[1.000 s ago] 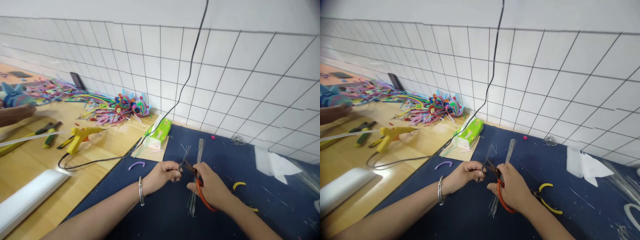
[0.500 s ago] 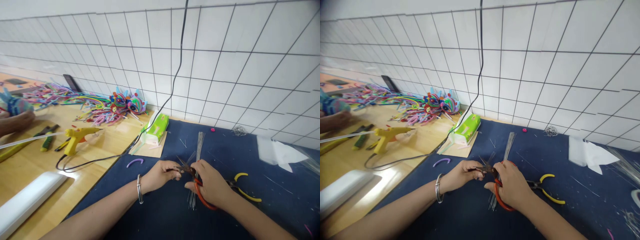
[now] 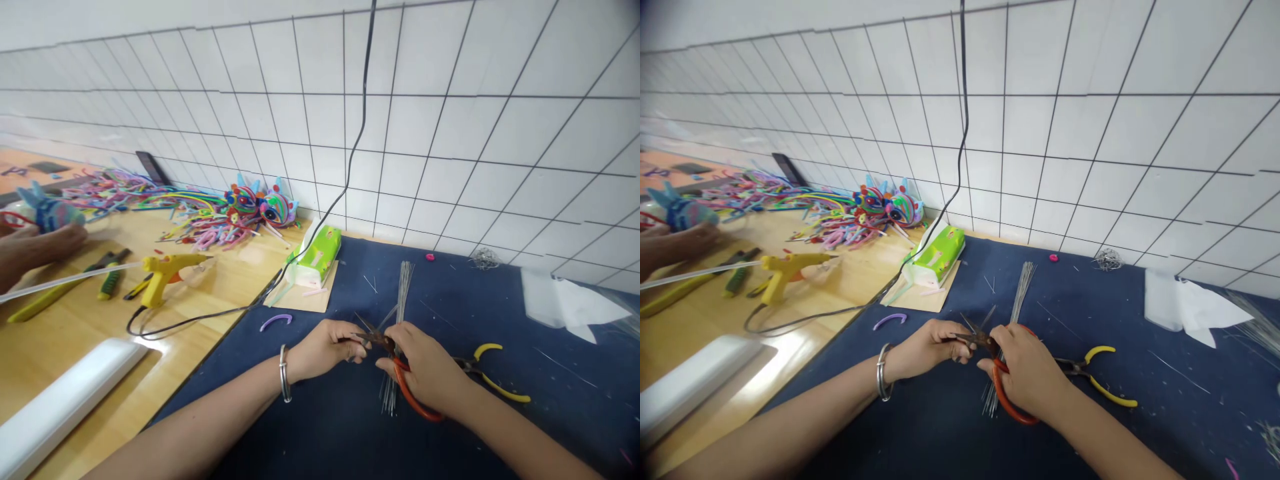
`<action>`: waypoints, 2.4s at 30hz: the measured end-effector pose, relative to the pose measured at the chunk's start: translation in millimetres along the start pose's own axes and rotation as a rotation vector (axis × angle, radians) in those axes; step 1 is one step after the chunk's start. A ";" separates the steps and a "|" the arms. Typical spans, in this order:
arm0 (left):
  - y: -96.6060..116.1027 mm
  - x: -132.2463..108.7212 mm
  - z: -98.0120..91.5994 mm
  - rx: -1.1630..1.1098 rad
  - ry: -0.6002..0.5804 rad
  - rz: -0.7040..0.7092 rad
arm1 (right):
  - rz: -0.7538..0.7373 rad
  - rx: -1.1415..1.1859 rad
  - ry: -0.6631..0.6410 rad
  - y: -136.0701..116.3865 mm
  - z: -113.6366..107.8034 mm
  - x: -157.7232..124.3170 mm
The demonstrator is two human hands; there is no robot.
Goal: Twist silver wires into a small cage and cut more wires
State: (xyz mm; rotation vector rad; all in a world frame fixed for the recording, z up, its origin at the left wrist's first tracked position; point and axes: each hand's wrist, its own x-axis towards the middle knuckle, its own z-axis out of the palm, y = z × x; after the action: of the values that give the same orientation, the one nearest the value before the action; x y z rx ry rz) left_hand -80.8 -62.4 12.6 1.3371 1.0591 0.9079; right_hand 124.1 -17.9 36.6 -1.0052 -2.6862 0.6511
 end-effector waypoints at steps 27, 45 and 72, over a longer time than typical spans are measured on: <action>12.2 -66.4 50.1 -0.803 0.068 -0.648 | 0.634 0.862 -0.884 -16.8 6.7 -7.3; 11.5 -64.3 46.1 -0.859 0.071 -0.684 | 0.718 0.714 -0.943 -30.1 -10.5 9.0; 11.7 -71.0 43.7 -0.922 0.022 -0.699 | 0.883 1.102 -1.055 -27.5 -11.1 -2.1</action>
State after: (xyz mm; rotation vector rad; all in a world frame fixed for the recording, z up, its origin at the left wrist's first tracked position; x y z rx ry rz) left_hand -59.2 -142.5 27.0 0.1606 0.8500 0.7126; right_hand 113.5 -34.1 59.2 -1.6097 -1.4903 2.9831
